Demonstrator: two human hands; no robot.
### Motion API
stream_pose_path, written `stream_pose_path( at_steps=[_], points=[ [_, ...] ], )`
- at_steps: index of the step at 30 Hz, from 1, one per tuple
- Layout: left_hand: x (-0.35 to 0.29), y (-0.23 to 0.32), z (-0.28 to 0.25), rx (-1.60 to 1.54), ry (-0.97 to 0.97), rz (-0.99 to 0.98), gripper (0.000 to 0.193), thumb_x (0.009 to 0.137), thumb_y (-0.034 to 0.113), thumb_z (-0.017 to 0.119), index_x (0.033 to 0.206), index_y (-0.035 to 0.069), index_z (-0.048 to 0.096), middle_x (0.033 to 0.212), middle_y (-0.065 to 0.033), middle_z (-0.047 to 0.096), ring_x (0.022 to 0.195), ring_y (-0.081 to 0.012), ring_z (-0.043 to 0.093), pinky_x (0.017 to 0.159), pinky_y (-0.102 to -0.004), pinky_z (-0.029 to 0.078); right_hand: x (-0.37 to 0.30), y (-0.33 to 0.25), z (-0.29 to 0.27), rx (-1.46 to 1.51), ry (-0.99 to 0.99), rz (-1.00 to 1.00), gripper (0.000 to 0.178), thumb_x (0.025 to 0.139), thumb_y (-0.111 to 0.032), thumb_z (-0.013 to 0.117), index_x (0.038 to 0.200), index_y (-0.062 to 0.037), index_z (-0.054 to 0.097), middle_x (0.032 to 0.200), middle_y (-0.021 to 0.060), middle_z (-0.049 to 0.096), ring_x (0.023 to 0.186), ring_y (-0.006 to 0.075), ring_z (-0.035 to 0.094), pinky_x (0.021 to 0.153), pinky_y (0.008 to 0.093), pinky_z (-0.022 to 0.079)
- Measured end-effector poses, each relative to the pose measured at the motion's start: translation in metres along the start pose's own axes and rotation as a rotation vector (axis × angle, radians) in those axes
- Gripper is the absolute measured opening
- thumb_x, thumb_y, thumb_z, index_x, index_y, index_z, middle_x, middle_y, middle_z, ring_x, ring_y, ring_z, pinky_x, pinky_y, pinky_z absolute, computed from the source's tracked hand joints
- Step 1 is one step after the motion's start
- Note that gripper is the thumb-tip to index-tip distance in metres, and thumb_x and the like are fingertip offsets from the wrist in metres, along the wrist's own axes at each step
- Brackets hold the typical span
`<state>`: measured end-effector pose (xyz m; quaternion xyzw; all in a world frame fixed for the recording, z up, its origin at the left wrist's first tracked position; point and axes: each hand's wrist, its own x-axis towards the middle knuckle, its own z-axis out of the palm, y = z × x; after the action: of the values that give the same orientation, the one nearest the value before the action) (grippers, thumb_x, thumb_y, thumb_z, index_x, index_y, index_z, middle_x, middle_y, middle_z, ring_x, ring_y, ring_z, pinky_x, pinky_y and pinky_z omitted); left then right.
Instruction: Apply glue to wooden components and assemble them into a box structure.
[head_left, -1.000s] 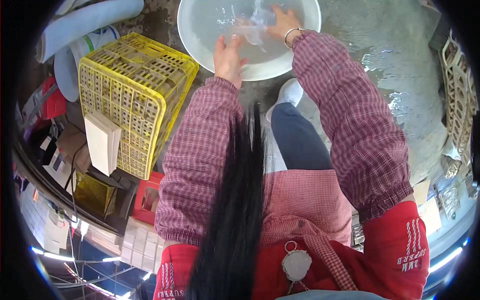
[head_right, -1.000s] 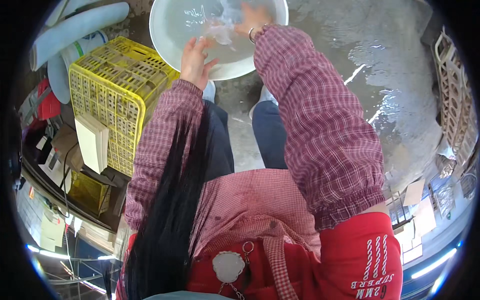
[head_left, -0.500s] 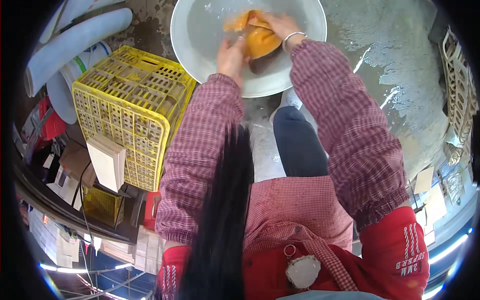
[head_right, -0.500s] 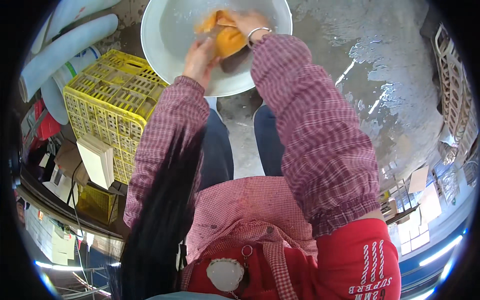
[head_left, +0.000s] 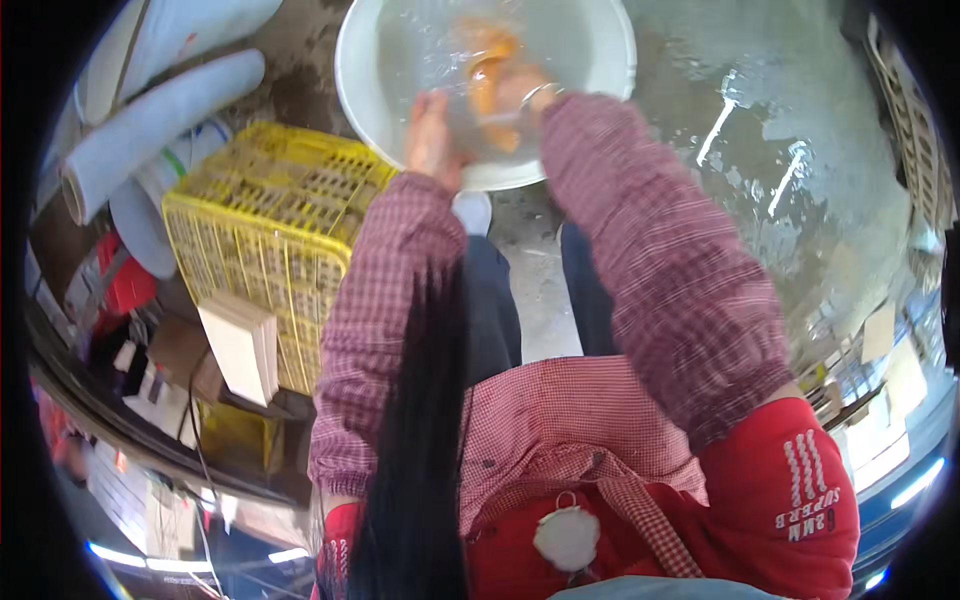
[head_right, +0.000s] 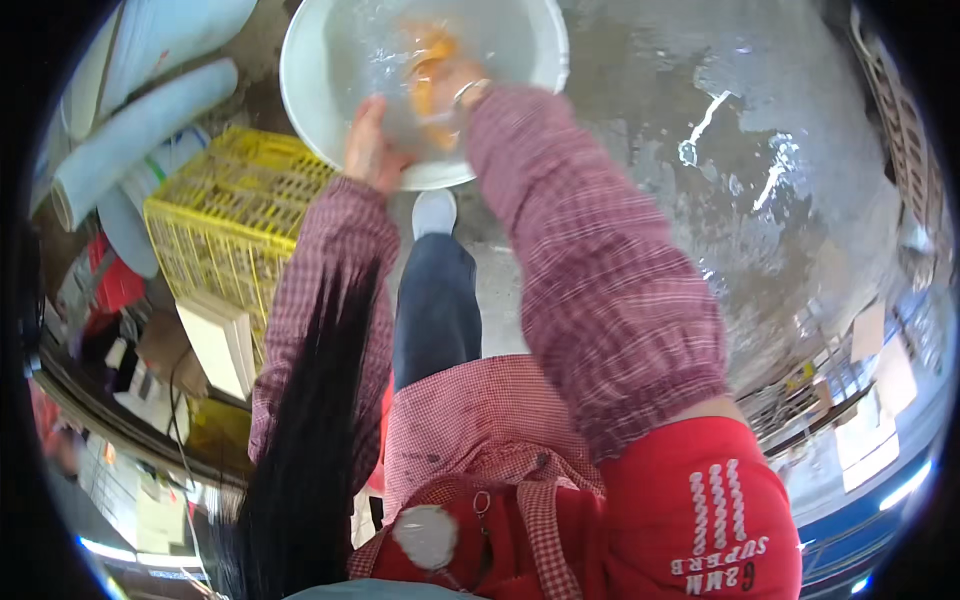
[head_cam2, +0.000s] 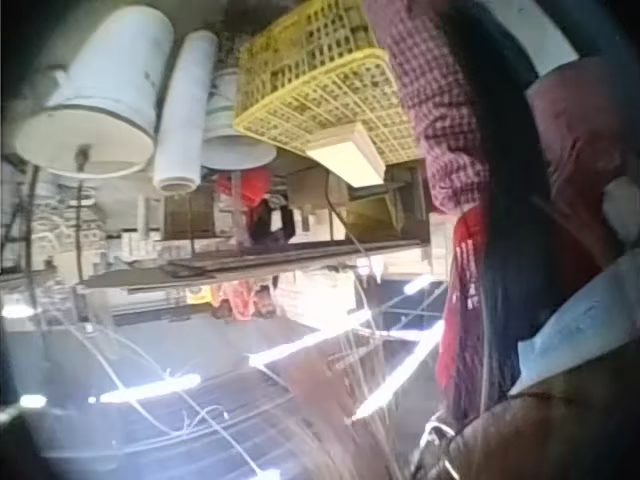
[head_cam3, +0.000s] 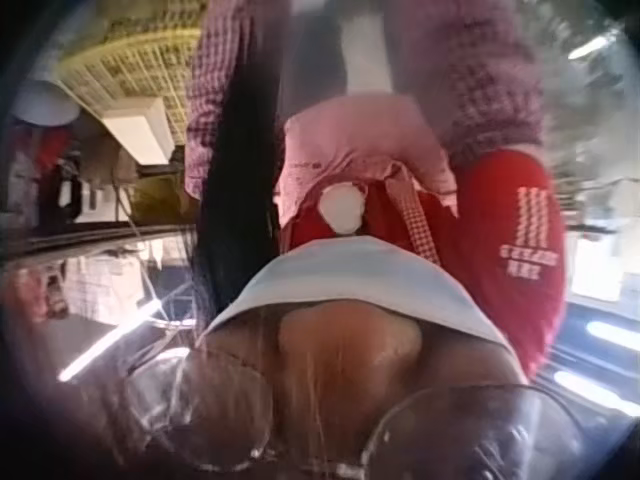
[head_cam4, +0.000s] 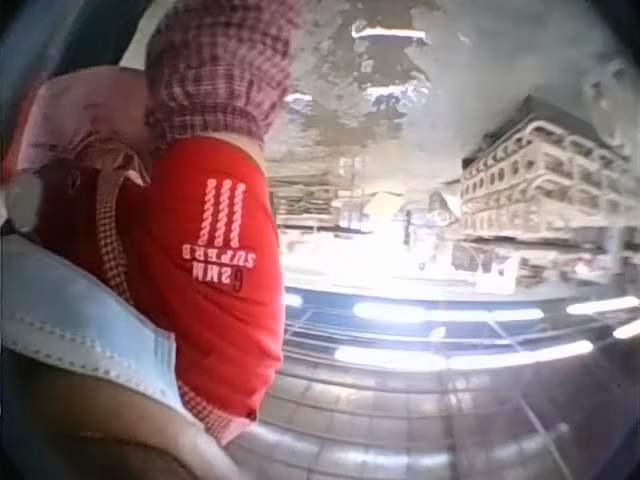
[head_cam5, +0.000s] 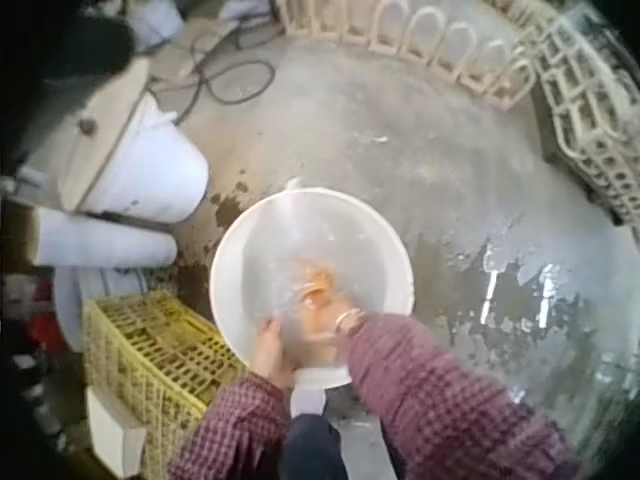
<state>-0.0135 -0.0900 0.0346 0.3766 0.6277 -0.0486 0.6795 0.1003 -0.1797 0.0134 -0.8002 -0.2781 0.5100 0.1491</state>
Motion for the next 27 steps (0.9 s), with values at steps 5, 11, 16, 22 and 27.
stream_pose_path(
  at_steps=[5,11,16,22,27],
  points=[
    [-0.048,0.020,-0.009,-0.019,-0.353,-0.074,0.042,0.092,0.036,0.046,0.115,0.001,0.051,0.106,-0.0102,0.058,0.091,-0.0161,0.058,0.074,-0.0245,0.050,-0.097,-0.018,0.005,0.839,0.082,0.159,0.039,0.068,-0.027,0.060,0.099,-0.0029,0.062,0.092,0.0117,0.062,0.080,0.0238,0.059,0.070,0.0322,0.048],
    [-0.252,-0.024,0.064,0.186,-0.748,-0.016,0.039,0.093,0.032,0.044,0.122,0.005,0.048,0.115,-0.0073,0.052,0.099,-0.0148,0.051,0.078,-0.0281,0.046,-0.347,0.055,-0.009,1.947,0.460,-0.033,0.033,0.067,0.000,0.056,0.100,-0.0014,0.060,0.085,0.0052,0.062,0.072,0.0145,0.058,0.062,0.0255,0.050],
    [-0.360,-0.150,0.129,0.489,-1.006,-0.059,0.040,0.091,0.031,0.049,0.122,0.005,0.048,0.114,-0.0068,0.052,0.097,-0.0174,0.053,0.079,-0.0319,0.047,-0.636,0.254,0.041,1.497,1.271,0.765,0.031,0.071,0.000,0.059,0.102,0.0003,0.059,0.091,0.0107,0.063,0.074,0.0208,0.062,0.064,0.0286,0.052],
    [-0.399,-0.252,0.142,0.806,-1.004,-0.161,0.037,0.090,0.028,0.050,0.120,0.005,0.050,0.114,-0.0065,0.051,0.095,-0.0183,0.053,0.078,-0.0329,0.047,-0.984,0.392,0.195,1.185,1.977,1.168,0.032,0.069,-0.009,0.064,0.099,0.0018,0.060,0.090,0.0130,0.063,0.076,0.0217,0.061,0.067,0.0284,0.051],
    [-0.409,-0.307,0.136,1.047,-0.920,-0.194,0.034,0.090,0.026,0.052,0.116,0.005,0.052,0.110,-0.0061,0.053,0.092,-0.0180,0.054,0.075,-0.0309,0.047,-1.154,0.442,0.361,1.017,2.300,1.465,0.035,0.068,-0.012,0.065,0.098,0.0031,0.061,0.090,0.0146,0.063,0.077,0.0225,0.061,0.068,0.0282,0.051]
  ],
)
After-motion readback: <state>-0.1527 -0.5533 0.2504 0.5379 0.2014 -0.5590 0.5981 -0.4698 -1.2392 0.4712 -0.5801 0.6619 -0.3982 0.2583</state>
